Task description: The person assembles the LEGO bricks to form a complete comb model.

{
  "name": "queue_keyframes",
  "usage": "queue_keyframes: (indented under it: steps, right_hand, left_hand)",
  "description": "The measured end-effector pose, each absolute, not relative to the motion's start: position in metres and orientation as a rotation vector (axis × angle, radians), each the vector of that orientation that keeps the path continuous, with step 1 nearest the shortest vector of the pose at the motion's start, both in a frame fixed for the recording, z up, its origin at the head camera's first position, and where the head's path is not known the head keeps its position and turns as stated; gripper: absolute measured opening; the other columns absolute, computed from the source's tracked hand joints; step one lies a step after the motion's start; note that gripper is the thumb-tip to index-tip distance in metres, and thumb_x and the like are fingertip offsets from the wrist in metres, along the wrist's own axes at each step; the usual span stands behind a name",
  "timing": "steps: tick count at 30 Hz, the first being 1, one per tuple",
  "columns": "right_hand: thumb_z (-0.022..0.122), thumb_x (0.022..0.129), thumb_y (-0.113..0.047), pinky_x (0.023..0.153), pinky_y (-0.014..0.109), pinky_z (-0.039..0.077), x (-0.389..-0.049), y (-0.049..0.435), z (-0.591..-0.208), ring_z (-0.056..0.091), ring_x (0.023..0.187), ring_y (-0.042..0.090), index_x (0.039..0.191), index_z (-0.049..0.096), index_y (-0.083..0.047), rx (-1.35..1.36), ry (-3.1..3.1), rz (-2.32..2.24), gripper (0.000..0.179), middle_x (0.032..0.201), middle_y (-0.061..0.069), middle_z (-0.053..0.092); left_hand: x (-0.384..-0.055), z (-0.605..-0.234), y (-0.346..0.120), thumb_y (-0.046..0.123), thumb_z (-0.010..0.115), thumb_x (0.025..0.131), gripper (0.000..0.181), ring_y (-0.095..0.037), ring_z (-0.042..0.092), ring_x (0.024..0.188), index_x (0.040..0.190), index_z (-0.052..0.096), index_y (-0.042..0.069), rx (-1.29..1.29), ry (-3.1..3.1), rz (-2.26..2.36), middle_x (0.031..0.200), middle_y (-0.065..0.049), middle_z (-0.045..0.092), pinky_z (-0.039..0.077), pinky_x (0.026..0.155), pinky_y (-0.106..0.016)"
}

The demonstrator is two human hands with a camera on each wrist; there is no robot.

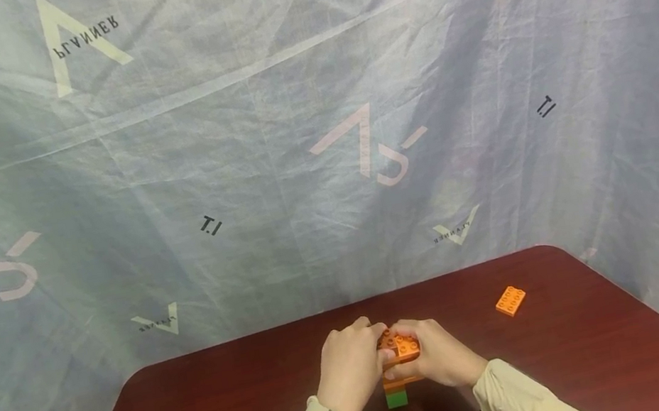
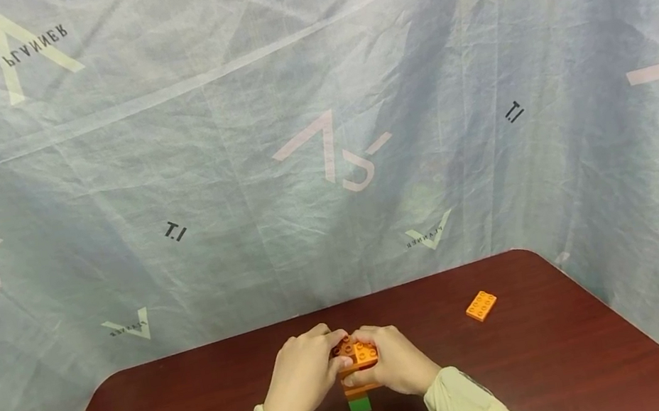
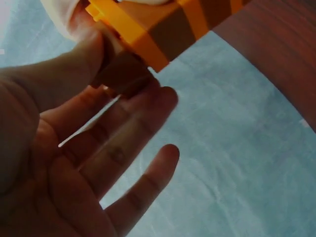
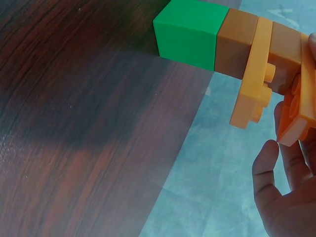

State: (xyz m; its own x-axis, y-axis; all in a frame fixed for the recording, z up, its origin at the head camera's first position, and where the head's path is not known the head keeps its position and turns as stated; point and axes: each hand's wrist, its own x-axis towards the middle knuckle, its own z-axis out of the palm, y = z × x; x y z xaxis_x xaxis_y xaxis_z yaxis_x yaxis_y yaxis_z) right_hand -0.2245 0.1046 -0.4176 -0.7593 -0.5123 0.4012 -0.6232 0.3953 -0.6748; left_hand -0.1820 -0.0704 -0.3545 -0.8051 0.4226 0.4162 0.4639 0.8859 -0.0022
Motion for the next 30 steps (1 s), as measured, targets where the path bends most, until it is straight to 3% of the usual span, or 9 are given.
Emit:
queue_keyframes:
  steps: [17, 24, 30]
  right_hand:
    - [0.09, 0.079, -0.029, 0.067, 0.024, 0.051, -0.225, 0.103, -0.413, 0.057, 0.077, 0.002, 0.101, 0.072, -0.019, 1.039, -2.519, 1.295, 0.03, 0.091, -0.011, 0.067]
    - [0.09, 0.078, -0.03, 0.065, 0.024, 0.051, -0.224, 0.103, -0.416, 0.058, 0.076, 0.003, 0.102, 0.072, -0.018, 1.018, -2.509, 1.321, 0.032, 0.091, -0.01, 0.068]
    - [0.09, 0.078, -0.031, 0.065, 0.024, 0.05, -0.225, 0.106, -0.42, 0.057, 0.075, 0.002, 0.103, 0.072, -0.017, 1.012, -2.507, 1.261, 0.034, 0.09, -0.011, 0.066]
  left_hand:
    - [-0.178, -0.357, -0.07, 0.031, 0.087, 0.076, 0.032, -0.018, 0.064, 0.063, 0.102, 0.079, 0.013, -0.622, -2.622, -0.201, 0.08, 0.002, 0.064, 0.051, 0.059, -0.034]
    - [-0.184, -0.366, -0.079, 0.029, 0.086, 0.08, 0.037, -0.018, 0.068, 0.077, 0.11, 0.077, 0.01, -0.624, -2.693, -0.528, 0.095, 0.001, 0.069, 0.054, 0.062, -0.033]
    - [-0.191, -0.38, -0.087, 0.033, 0.083, 0.084, 0.039, -0.03, 0.069, 0.099, 0.115, 0.074, 0.011, -0.593, -2.722, -0.913, 0.106, -0.001, 0.071, 0.056, 0.079, -0.046]
